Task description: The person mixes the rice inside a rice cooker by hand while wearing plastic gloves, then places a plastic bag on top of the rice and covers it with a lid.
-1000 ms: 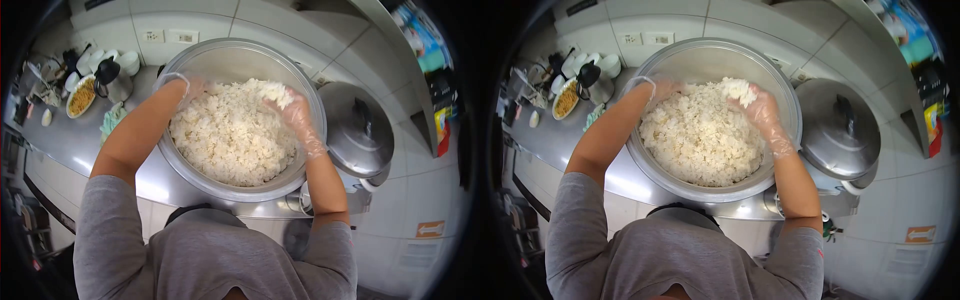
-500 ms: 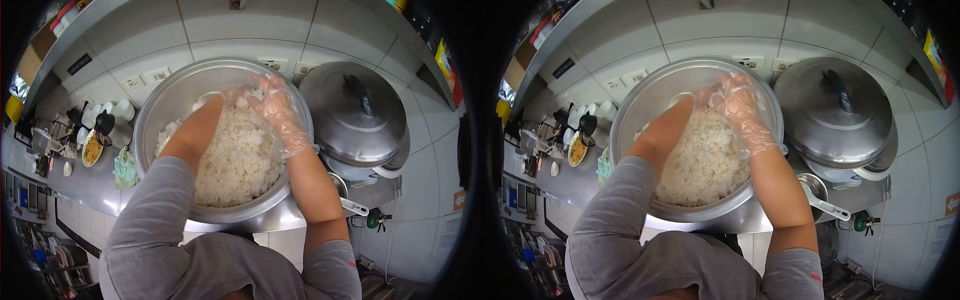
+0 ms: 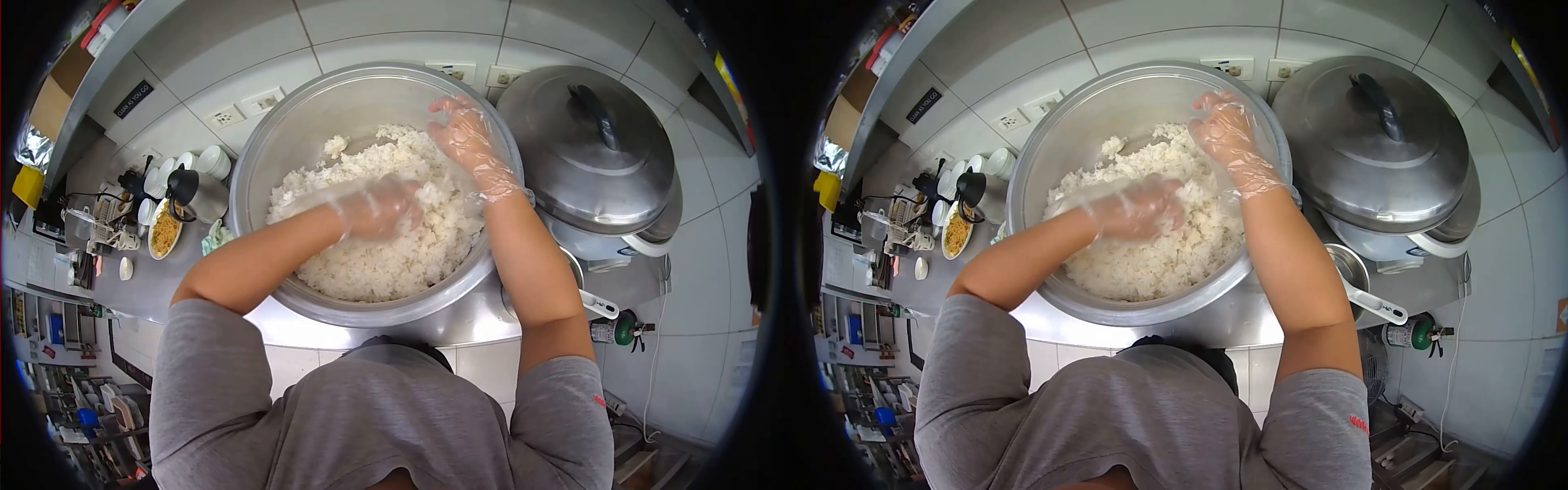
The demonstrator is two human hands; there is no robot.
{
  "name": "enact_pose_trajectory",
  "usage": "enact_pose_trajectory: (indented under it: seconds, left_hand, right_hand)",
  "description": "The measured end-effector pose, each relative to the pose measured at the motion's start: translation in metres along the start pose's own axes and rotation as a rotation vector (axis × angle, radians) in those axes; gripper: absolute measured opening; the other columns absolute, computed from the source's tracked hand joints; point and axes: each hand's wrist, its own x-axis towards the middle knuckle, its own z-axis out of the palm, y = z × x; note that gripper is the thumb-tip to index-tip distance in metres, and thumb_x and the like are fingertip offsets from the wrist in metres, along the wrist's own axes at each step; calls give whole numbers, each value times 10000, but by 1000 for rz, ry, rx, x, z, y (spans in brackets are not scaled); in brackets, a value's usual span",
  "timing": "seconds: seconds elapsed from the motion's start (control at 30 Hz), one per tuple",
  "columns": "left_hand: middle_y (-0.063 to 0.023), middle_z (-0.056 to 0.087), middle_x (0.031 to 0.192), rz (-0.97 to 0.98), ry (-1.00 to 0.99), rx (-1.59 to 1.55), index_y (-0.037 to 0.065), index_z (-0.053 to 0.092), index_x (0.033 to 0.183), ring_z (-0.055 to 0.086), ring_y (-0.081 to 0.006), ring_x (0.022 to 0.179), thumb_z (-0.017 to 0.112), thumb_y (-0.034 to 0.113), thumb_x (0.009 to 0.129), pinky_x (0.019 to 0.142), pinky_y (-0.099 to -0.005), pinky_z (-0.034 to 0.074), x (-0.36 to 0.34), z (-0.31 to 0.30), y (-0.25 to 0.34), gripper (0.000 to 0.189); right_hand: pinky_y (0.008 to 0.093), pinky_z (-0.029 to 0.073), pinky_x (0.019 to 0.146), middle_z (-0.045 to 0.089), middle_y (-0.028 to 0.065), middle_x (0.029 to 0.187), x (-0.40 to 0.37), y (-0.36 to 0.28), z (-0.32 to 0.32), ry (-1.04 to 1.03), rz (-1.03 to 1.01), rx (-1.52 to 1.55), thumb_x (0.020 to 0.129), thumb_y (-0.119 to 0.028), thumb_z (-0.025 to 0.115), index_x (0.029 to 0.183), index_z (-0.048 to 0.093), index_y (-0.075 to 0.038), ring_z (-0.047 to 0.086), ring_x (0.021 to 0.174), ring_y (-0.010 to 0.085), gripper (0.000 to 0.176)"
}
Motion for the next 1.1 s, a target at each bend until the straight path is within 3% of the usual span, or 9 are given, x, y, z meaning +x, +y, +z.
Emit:
enact_pose_trajectory:
  seconds: [0.2, 0.37, 0.43, 0.57, 0.63, 0.77, 0.87, 0.93, 1.1]
  left_hand:
    - [-159, 529, 1255, 17, 63, -447, 113, 626, 923, 533, -276, 1111, 594, -87, 751, 1027, -354, 443, -24, 4, -44, 266]
    - [-178, 531, 1263, -339, 131, -542, 106, 534, 1215, 521, -287, 1171, 599, 188, 874, 970, -352, 484, -12, -43, -90, 357]
    - [-216, 474, 1326, -467, 159, -142, 60, 399, 1365, 449, -315, 1257, 573, 461, 872, 1029, -385, 407, -9, -47, -122, 659]
    - [-244, 427, 1363, -411, 283, -110, 7, 315, 1410, 403, -339, 1291, 539, 641, 812, 1065, -408, 332, -26, -38, -156, 900]
    - [-247, 383, 1398, -360, -8, -126, 23, 262, 1436, 368, -342, 1313, 480, 756, 759, 1091, -411, 288, -36, -43, -158, 1022]
    - [-245, 354, 1418, -423, 172, -212, 39, 222, 1451, 321, -325, 1345, 494, 699, 795, 1097, -397, 286, -35, -51, -179, 970]
    - [-219, 306, 1454, -426, 89, -469, 69, 186, 1466, 264, -314, 1373, 474, 628, 848, 1118, -392, 259, -32, -67, -195, 882]
    - [-204, 313, 1452, -353, 506, -192, 73, 189, 1466, 276, -312, 1363, 434, 554, 901, 1111, -397, 267, -37, -51, -191, 781]
    - [-209, 358, 1421, -389, 458, -240, 64, 183, 1466, 330, -321, 1324, 403, 533, 923, 1092, -406, 282, -45, -53, -201, 750]
  right_hand:
    - [389, 431, 944, 583, 173, 1181, 2, 9, 10, -54, -24, -12, 772, -270, 673, 1117, 592, -103, 546, 1128, 301, 392]
    - [405, 429, 931, 558, 165, 1208, 3, 13, 15, -187, 81, -39, 792, -396, 658, 1137, 578, -93, 545, 1105, 329, 466]
    - [394, 424, 945, 555, 162, 1235, 2, 20, 22, -258, 158, -61, 800, -451, 651, 1181, 569, -93, 538, 1126, 324, 529]
    - [383, 381, 1002, 512, 177, 1313, 12, 39, 65, -398, 290, -184, 821, -591, 568, 1320, 477, -79, 489, 1209, 308, 721]
    - [381, 374, 1008, 499, 194, 1322, 24, 26, 71, -436, 304, -327, 818, -640, 546, 1359, 430, -59, 473, 1225, 309, 802]
    - [380, 302, 1078, 452, 160, 1382, 58, -43, 90, -734, 469, -44, 806, -689, 491, 1333, 499, -138, 385, 1299, 338, 763]
    - [440, 336, 1041, 374, 152, 1439, 83, -74, 149, -1077, 209, 143, 849, -513, 567, 1367, 436, -59, 341, 1330, 307, 700]
    - [441, 319, 1057, 369, 143, 1444, 76, -115, 162, -1229, 216, 147, 839, -452, 611, 1358, 444, -47, 329, 1334, 312, 679]
    - [440, 284, 1091, 383, 137, 1432, 53, -139, 191, -1561, 11, -42, 802, -314, 676, 1321, 477, -33, 348, 1316, 319, 624]
